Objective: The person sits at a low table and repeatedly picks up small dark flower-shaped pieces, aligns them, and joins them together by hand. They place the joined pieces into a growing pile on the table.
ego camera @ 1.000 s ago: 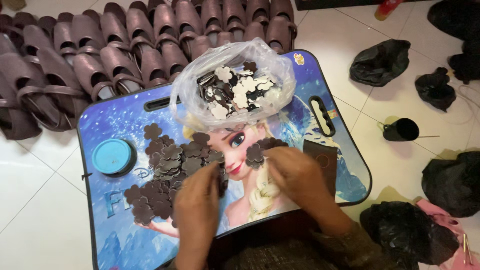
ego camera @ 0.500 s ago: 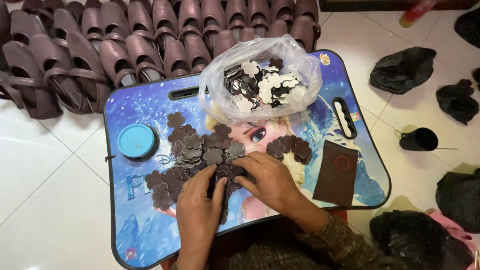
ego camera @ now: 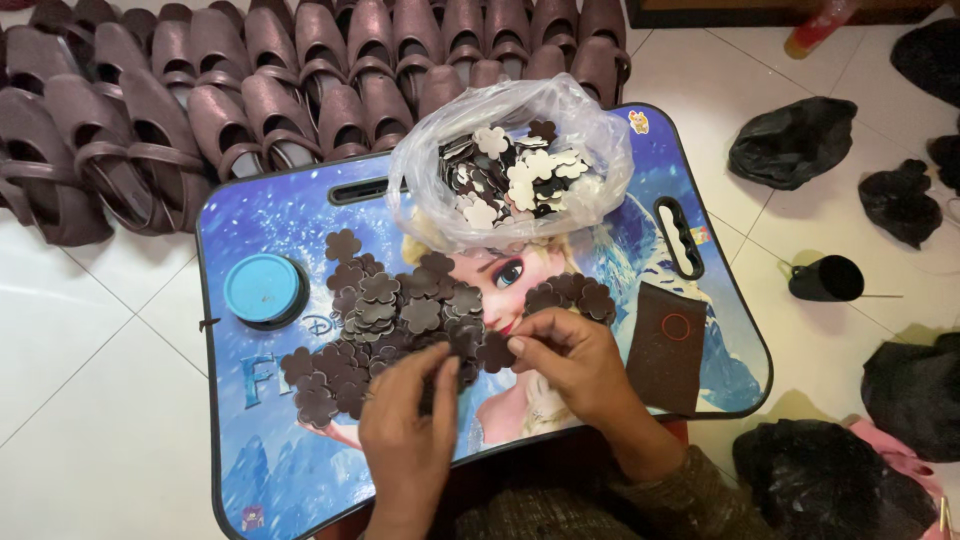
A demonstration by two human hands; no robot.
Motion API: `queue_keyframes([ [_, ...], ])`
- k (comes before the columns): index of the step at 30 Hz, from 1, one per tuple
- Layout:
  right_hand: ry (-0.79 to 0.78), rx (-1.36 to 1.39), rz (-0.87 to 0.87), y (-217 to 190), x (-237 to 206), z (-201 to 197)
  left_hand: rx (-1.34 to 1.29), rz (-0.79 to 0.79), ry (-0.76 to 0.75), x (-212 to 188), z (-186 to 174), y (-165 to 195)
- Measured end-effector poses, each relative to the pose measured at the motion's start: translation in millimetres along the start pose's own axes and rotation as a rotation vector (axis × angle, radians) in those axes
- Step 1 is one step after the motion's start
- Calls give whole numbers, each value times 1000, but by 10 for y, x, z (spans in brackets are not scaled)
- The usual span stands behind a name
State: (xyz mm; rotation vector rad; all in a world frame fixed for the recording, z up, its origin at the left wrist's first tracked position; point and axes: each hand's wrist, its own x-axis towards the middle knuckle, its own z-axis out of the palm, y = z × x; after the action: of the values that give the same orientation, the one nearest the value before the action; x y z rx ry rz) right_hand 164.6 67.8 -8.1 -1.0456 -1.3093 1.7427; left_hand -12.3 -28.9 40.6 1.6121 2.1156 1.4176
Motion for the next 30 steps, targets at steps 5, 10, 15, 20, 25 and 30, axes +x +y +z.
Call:
queue_keyframes([
  [5,-37,77,-35,-17,-106,-39,-254,-61,-99,-94,132,251],
  [10,-7,-46,-31,-164,-212,12,-329,-98,-83,-57,184,294],
  [15,48,-332,-197,-322,-273,66,-414,-229,-143,-63,197,279],
  [20,97,-473,-279,-417,-294,140,-428,-280,-167,-68,226,246],
  [25,131,-540,-343,-468,-294,176,-346,-213,-155,-93,269,211],
  [30,149,-570,-343,-490,-294,209,-254,-118,-153,-121,304,174],
])
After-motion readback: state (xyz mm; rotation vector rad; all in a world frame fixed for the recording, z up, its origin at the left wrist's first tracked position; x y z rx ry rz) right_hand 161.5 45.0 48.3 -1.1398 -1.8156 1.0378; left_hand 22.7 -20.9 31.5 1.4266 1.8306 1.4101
